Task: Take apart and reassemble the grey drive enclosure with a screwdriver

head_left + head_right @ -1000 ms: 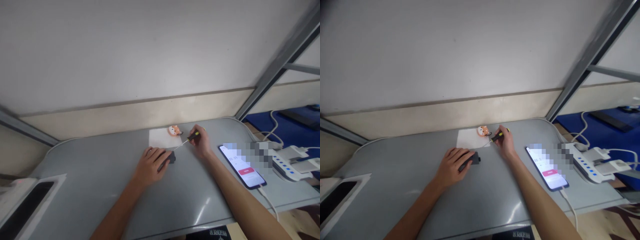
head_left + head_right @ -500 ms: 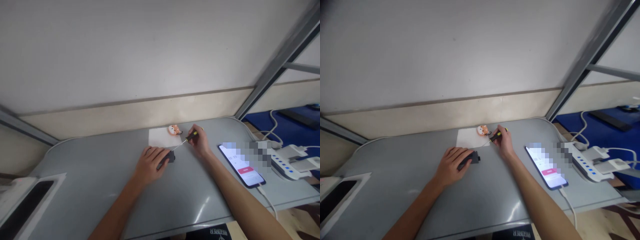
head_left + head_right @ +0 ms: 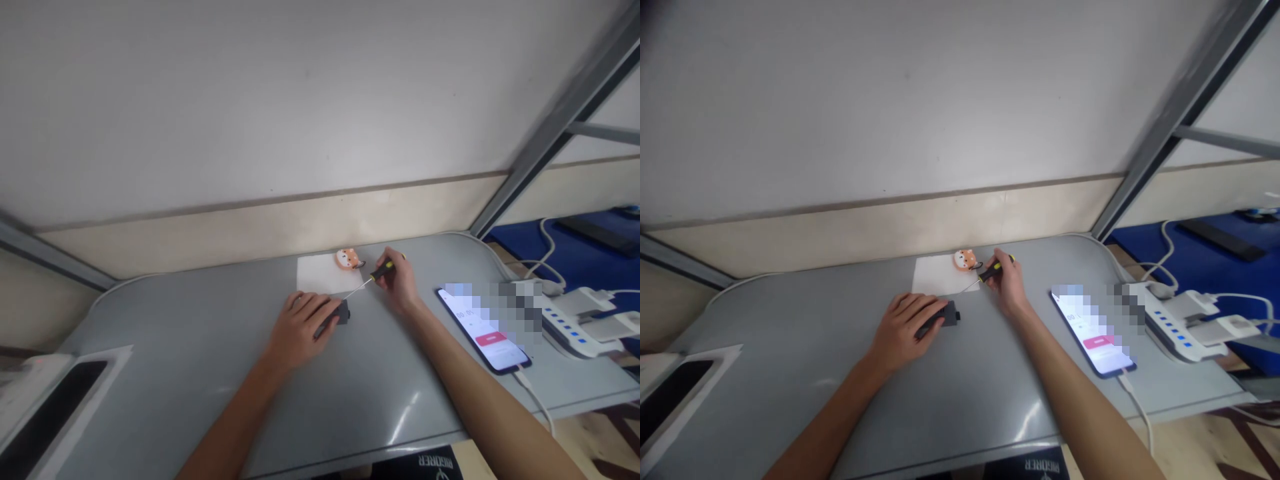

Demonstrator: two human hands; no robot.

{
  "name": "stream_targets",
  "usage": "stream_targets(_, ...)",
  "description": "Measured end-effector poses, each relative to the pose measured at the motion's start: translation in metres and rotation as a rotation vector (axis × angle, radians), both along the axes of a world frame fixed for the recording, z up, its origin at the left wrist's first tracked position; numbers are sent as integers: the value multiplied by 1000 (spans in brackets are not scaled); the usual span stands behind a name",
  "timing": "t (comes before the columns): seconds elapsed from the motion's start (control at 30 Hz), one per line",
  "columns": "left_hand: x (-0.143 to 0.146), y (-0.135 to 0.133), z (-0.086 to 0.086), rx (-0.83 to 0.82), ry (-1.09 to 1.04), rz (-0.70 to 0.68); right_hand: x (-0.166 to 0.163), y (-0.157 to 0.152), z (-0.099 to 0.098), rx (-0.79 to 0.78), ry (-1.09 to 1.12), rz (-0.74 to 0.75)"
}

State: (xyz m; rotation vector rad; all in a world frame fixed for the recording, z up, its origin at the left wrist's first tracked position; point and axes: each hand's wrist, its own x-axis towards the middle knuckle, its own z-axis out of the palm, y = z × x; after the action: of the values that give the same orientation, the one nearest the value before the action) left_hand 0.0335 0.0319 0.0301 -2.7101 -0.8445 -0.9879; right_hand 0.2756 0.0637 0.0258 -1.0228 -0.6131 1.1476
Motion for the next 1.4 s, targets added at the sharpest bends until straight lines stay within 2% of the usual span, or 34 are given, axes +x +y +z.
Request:
stream_targets(0.33, 0, 1, -1, -1, 10, 14, -1, 0, 3, -3, 8, -4)
stream_targets(0.73, -2, 2, -4, -18, 5, -29, 12, -1, 0, 63, -208, -22)
stream_targets(0.97, 10, -4, -8, -90, -18, -77, 15, 7, -9, -6, -265, -127)
stream_targets(1.03, 6, -6, -4, -158, -65, -80, 9, 7, -11, -13, -316, -104)
stream_targets(1.1, -4, -5, 3, -300, -111, -66, 4, 6, -12, -20, -353, -68)
stream_targets(1.23, -29, 5, 13, -724, -147, -19, 9, 4, -10, -22, -373, -77)
stream_targets(1.4, -33, 14, 6, -939, -265, 49, 22, -2, 3, 99, -197, -202)
